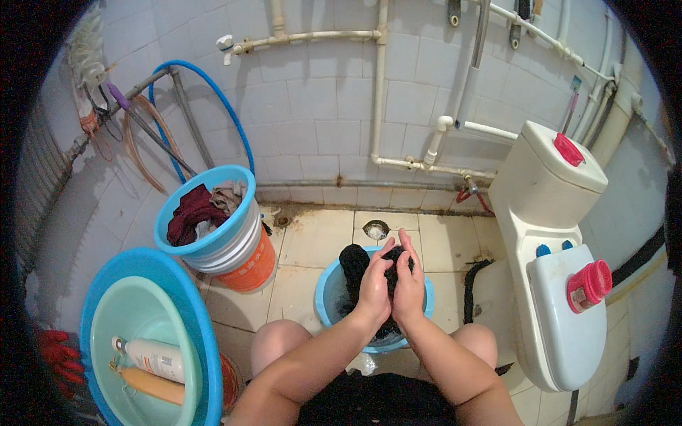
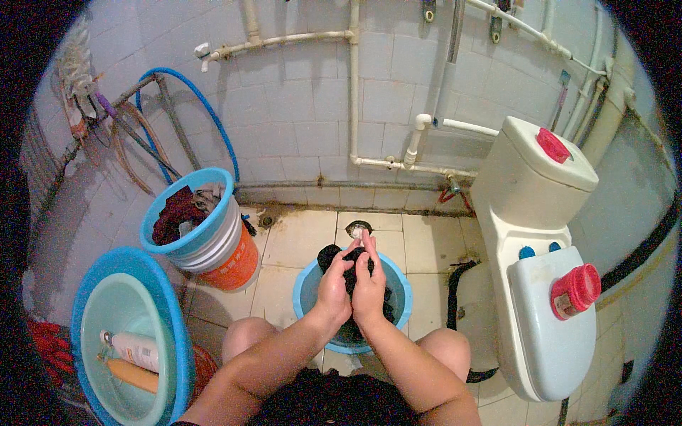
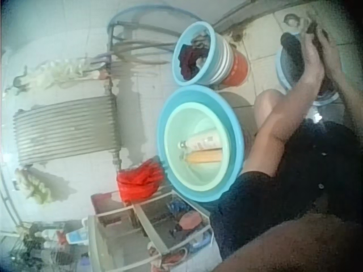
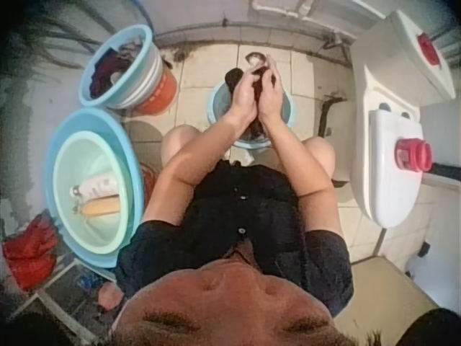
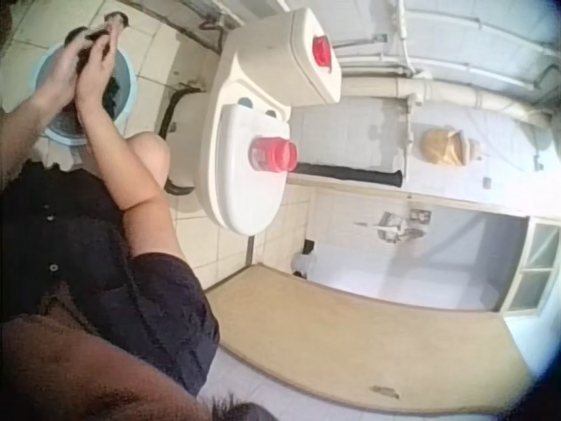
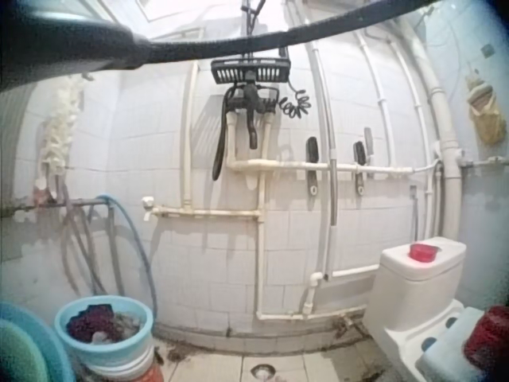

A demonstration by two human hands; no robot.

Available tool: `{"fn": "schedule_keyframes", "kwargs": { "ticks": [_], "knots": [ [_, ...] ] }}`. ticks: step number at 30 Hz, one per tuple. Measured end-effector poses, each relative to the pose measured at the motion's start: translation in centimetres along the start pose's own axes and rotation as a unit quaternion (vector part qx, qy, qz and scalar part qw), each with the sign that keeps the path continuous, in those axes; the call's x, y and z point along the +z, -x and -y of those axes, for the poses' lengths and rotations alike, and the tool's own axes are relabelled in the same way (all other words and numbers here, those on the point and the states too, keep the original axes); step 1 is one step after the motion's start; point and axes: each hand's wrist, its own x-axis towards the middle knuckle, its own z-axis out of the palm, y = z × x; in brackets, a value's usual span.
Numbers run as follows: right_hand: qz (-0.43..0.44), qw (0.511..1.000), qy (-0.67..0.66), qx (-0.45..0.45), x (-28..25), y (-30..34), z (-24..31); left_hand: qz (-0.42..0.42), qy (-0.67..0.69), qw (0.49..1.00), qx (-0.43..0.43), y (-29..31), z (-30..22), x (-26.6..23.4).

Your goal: The person is hand-washing clothes in a bathroom. They first wash a small light-colored cloth in a blue basin, then pick up a black garment, submerge it in the water, and scrub it by hand.

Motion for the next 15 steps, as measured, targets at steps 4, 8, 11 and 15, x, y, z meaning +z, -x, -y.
{"fn": "schedule_keyframes", "kwargs": {
  "ticks": [4,8,11,15],
  "knots": [
    [0.0,1.0,-0.011,0.028,0.28,0.12,-1.04,-0.046,0.063,0.995,-0.064,0.23,-0.86,0.63],
    [0.004,1.0,-0.02,0.007,0.43,0.47,-0.41,-0.02,0.04,0.999,-0.023,-0.15,-0.55,0.19],
    [-0.001,0.999,-0.041,0.016,0.21,0.32,-0.36,-0.018,0.026,0.999,-0.027,-0.14,-0.17,-0.02],
    [0.006,1.0,0.012,-0.018,0.06,0.21,-0.58,-0.029,0.018,0.999,-0.023,-0.04,-0.33,0.17]
  ]
}}
